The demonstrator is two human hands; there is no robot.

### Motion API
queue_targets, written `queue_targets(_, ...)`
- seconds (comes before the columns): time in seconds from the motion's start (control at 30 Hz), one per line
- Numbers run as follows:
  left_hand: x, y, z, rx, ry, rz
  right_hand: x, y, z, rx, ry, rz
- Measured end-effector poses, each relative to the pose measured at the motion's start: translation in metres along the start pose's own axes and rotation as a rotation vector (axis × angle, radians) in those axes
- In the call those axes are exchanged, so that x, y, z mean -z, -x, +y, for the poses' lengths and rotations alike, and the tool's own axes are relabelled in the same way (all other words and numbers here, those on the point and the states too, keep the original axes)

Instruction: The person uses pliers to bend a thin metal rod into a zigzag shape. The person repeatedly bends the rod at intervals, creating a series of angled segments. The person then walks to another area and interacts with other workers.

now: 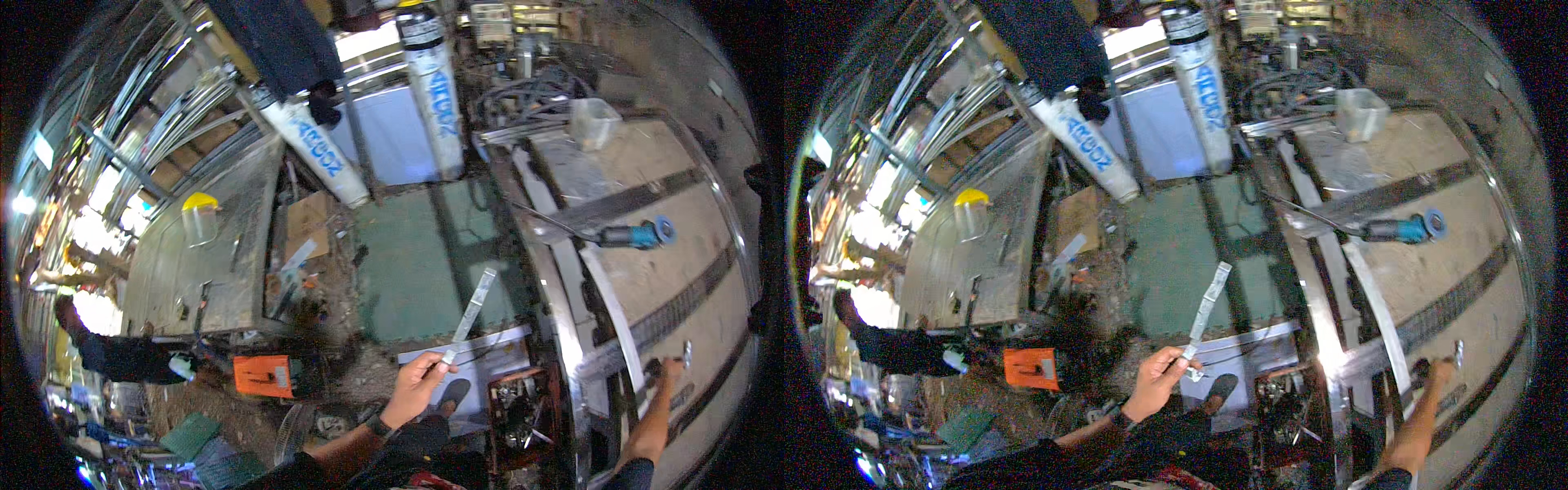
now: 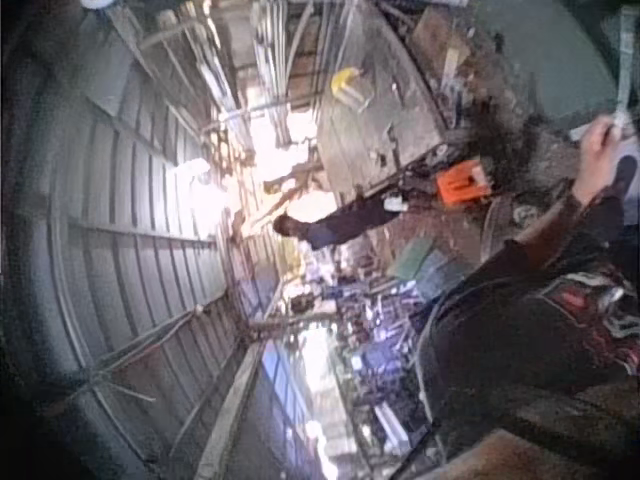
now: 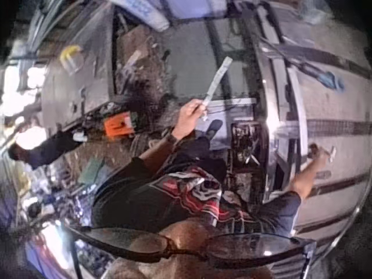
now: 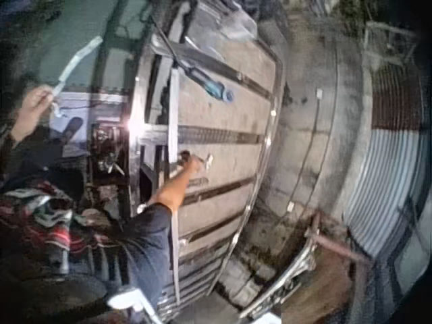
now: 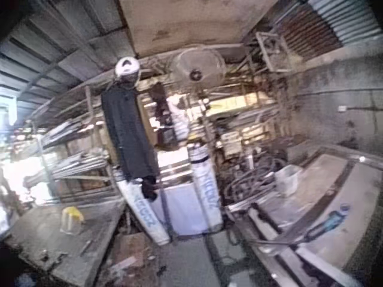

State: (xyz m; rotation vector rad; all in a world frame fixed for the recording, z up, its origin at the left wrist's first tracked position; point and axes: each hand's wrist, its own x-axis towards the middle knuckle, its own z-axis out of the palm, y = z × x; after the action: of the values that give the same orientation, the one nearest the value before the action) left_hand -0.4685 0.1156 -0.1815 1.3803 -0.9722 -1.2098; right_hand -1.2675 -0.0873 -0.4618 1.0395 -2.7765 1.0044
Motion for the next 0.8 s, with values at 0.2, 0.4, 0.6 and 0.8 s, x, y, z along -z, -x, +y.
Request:
queue_targets(0.2,0.044,-0.009,-0.006,-0.06,-0.033,0.149,0.066,-0.058,-0.009,-0.011,-0.249,-0.23)
queue_targets(0.4,0.079,0.025,0.0,-0.118,-0.054,0.422,0.121,-0.026,-0.102,-0.248,-0.846,-0.174)
queue_targets(0.6,0.12,0.06,-0.001,-0.155,0.085,0.77,0.195,0.141,-0.302,-0.247,-1.451,-0.695)
queue_targets(0.8,0.153,0.062,0.017,-0.199,0.152,0.913,0.206,0.359,-0.478,-0.07,-1.054,-1.374)
